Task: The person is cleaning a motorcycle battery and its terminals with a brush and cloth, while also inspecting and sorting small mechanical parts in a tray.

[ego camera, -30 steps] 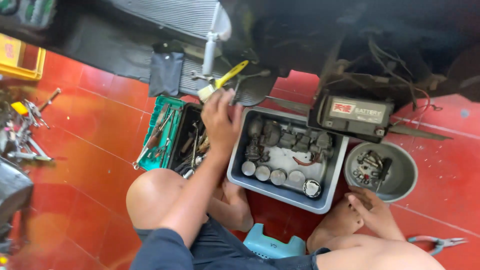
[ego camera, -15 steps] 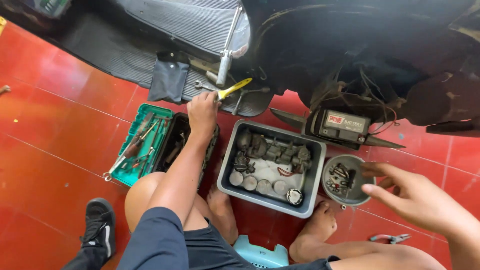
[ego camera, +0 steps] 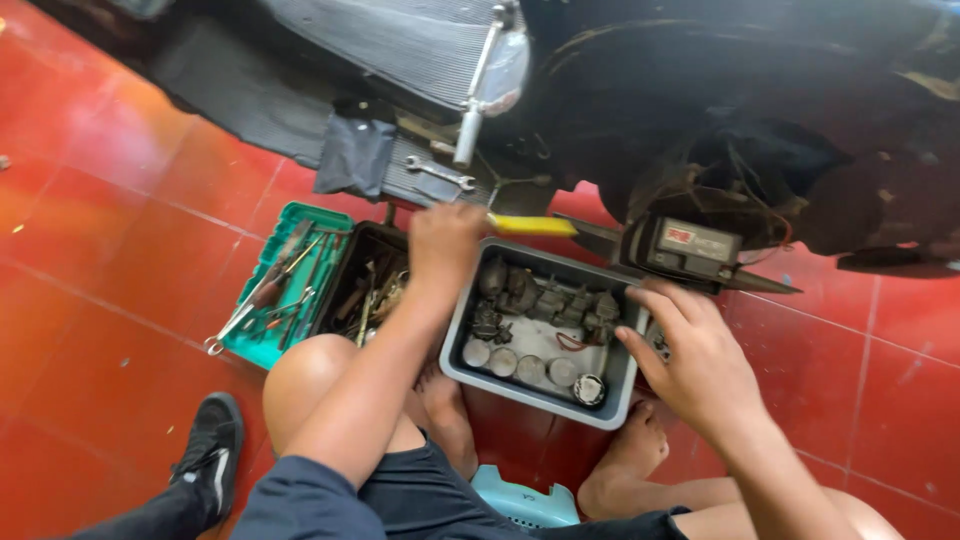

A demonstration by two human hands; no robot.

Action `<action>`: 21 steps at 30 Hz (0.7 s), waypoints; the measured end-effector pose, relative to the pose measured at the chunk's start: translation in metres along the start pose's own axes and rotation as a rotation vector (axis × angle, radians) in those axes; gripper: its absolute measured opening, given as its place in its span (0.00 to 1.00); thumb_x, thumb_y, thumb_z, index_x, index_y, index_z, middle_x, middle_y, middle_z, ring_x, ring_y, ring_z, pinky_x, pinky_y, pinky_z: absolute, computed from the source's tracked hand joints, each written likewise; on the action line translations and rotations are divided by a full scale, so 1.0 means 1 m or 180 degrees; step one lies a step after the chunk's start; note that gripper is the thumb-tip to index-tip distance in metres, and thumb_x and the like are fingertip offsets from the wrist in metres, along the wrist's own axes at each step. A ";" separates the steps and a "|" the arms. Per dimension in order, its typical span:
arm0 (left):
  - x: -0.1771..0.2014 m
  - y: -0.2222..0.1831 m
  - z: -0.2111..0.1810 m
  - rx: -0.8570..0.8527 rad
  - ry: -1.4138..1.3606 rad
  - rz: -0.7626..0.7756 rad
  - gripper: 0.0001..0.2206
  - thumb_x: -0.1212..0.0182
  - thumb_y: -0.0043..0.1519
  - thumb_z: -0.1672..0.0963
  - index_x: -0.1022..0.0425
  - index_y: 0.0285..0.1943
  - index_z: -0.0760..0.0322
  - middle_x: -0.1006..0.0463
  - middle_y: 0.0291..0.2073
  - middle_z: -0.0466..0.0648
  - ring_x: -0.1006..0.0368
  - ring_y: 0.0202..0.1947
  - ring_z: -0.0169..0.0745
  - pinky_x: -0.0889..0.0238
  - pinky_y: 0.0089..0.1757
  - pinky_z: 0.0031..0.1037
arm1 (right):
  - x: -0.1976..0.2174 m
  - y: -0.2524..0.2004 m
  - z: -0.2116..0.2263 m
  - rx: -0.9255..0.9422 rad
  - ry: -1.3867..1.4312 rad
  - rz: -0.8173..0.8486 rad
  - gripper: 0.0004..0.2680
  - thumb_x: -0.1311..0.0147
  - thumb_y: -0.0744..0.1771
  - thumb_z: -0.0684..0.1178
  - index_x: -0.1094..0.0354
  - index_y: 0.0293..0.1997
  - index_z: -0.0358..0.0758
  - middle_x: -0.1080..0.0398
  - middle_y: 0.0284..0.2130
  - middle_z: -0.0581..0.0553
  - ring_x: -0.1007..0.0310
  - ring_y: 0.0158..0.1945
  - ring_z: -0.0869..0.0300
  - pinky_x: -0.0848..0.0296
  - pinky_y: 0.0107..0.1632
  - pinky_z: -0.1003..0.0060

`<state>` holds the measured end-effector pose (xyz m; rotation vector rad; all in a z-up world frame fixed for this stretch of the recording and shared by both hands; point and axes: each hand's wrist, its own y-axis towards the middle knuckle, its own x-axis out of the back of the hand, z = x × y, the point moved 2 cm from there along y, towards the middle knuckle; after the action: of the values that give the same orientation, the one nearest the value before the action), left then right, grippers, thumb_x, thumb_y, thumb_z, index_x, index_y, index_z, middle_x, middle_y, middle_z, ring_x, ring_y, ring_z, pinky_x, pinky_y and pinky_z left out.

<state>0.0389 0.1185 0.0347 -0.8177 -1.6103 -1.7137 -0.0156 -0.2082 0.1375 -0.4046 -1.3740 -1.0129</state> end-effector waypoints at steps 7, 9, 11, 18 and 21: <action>0.080 -0.005 -0.093 -0.0347 -0.1597 0.0977 0.10 0.46 0.67 0.47 0.22 0.48 0.43 0.22 0.40 0.41 0.23 0.47 0.46 0.35 0.50 0.43 | -0.022 0.020 -0.011 -0.0015 -0.0268 0.0645 0.27 0.44 0.64 0.63 0.42 0.72 0.53 0.33 0.61 0.45 0.28 0.60 0.49 0.24 0.54 0.49; 0.088 0.000 -0.109 -0.0409 -0.2280 0.1179 0.10 0.43 0.66 0.48 0.22 0.52 0.44 0.22 0.46 0.45 0.25 0.54 0.52 0.36 0.53 0.46 | -0.008 0.012 -0.025 -0.0625 0.0395 0.1886 0.14 0.53 0.69 0.54 0.33 0.62 0.50 0.22 0.48 0.40 0.21 0.50 0.40 0.22 0.50 0.42; 0.079 0.015 -0.119 -0.0297 -0.2585 0.1308 0.20 0.42 0.64 0.44 0.28 0.61 0.49 0.24 0.51 0.50 0.27 0.57 0.56 0.37 0.54 0.48 | 0.036 0.005 -0.040 -0.1016 0.0325 0.1629 0.13 0.53 0.69 0.53 0.32 0.60 0.48 0.22 0.45 0.36 0.22 0.49 0.38 0.23 0.50 0.39; 0.007 0.058 -0.192 -0.1133 -0.1476 0.1207 0.49 0.26 0.52 0.39 0.47 0.78 0.58 0.34 0.68 0.49 0.36 0.65 0.52 0.40 0.57 0.43 | 0.133 -0.017 -0.077 -0.2367 0.0786 -0.0035 0.09 0.55 0.72 0.48 0.31 0.57 0.45 0.22 0.38 0.52 0.27 0.36 0.51 0.34 0.41 0.54; -0.024 0.070 -0.216 -0.1534 -0.0785 0.1266 0.47 0.29 0.51 0.39 0.44 0.76 0.60 0.30 0.62 0.49 0.34 0.60 0.49 0.39 0.54 0.38 | 0.138 -0.027 -0.083 -0.2409 0.0926 -0.0317 0.11 0.54 0.72 0.50 0.30 0.60 0.45 0.23 0.35 0.52 0.34 0.25 0.58 0.35 0.37 0.59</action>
<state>0.1061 -0.0993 0.0451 -1.5214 -1.0777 -1.7688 -0.0027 -0.3348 0.2395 -0.7139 -0.7170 -1.5980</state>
